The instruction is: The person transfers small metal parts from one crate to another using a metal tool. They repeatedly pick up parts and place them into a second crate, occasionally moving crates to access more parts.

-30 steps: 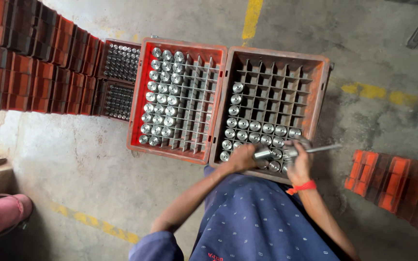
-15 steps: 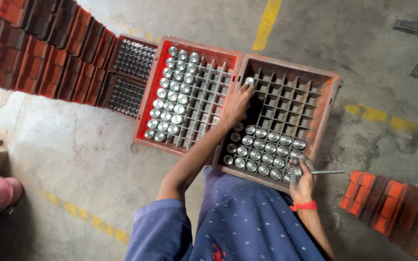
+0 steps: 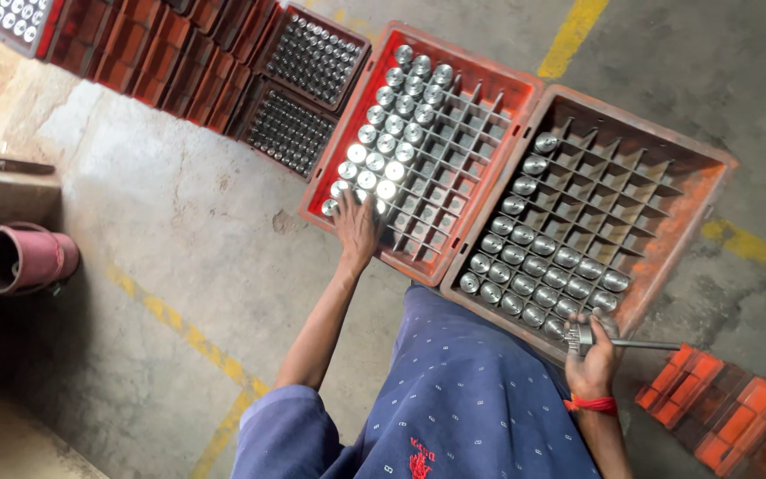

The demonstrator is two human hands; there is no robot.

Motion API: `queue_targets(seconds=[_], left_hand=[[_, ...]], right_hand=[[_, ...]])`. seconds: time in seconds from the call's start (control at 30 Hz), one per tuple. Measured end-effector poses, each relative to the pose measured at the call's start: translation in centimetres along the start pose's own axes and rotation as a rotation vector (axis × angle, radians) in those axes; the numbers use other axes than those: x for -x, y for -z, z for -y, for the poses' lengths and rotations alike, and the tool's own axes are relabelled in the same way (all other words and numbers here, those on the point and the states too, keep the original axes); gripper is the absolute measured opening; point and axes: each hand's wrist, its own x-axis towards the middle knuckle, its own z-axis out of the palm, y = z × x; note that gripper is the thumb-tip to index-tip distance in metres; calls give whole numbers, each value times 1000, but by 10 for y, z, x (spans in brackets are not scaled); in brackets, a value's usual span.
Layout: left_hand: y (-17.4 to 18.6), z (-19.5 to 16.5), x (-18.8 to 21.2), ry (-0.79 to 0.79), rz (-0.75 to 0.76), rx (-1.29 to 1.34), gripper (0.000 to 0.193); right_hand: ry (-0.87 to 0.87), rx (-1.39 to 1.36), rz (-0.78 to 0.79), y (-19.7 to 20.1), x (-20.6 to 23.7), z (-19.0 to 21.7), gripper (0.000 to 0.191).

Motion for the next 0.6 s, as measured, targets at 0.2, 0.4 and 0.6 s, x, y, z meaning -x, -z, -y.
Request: queue_targets(seconds=[0.2,0.4,0.6], left_hand=[[11,13,4,-8,20,265,55],[82,14,0,147,-23,895,49],[14,-124,25,265,466,1183,34]], right_hand=[[-38,87,33,-22,1,-10,15],[-48,88,57,-30,13,-8,14],[-45,178,94,-80,12,-10,14]])
